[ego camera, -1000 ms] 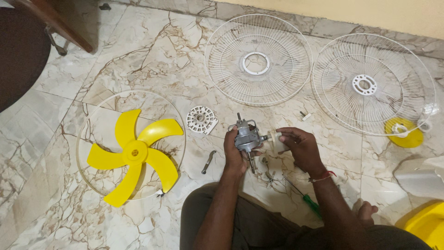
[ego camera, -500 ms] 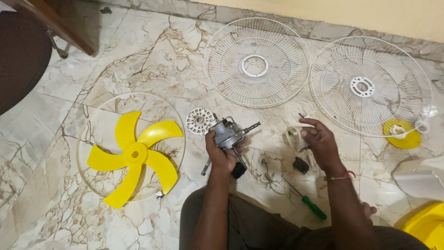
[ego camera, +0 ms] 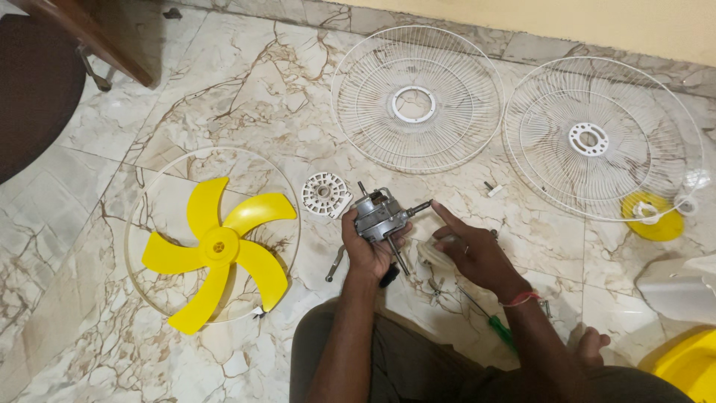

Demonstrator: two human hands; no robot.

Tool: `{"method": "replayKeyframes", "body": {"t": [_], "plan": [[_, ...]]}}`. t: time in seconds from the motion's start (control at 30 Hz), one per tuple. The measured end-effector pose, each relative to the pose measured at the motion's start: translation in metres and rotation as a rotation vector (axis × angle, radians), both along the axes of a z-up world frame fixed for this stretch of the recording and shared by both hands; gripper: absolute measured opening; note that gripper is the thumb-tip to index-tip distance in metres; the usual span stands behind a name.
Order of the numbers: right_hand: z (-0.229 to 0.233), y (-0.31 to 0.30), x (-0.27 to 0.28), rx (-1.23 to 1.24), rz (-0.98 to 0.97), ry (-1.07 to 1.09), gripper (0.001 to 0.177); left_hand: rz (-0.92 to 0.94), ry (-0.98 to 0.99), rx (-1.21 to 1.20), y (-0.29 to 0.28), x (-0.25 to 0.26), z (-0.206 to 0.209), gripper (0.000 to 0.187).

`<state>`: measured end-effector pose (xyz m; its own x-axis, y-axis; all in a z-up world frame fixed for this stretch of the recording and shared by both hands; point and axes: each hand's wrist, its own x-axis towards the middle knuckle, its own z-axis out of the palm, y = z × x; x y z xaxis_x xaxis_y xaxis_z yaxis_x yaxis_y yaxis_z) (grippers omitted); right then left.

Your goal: The person sits on the floor and uses a screwdriver to disassemble a fan motor. They remove screws and separate the motor housing, then place the motor and a white plastic component on the floor.

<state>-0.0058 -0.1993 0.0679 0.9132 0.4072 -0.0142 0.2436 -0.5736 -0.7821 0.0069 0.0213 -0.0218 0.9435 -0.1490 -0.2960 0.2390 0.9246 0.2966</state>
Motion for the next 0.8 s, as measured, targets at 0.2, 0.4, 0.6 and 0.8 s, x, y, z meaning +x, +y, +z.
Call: {"method": "replayKeyframes", "body": {"t": [0.2,0.4,0.6,0.8], "plan": [[-0.011,0.005,-0.001,-0.094,0.068,0.052,0.072,-0.035,0.019,0.007,-0.004,0.0,0.0,0.067],[-0.055,-0.034,0.018,0.624,0.087,0.129,0.029,-0.063,-0.031,0.025,-0.004,-0.002,0.008,0.074],[-0.084,-0.054,0.026,0.663,-0.283,0.439,0.034,-0.2,-0.012,0.188,-0.006,0.008,0.013,0.078],[-0.082,-0.03,0.029,0.354,-0.222,0.32,0.041,-0.341,0.079,0.45,-0.017,0.02,0.009,0.067]]}}
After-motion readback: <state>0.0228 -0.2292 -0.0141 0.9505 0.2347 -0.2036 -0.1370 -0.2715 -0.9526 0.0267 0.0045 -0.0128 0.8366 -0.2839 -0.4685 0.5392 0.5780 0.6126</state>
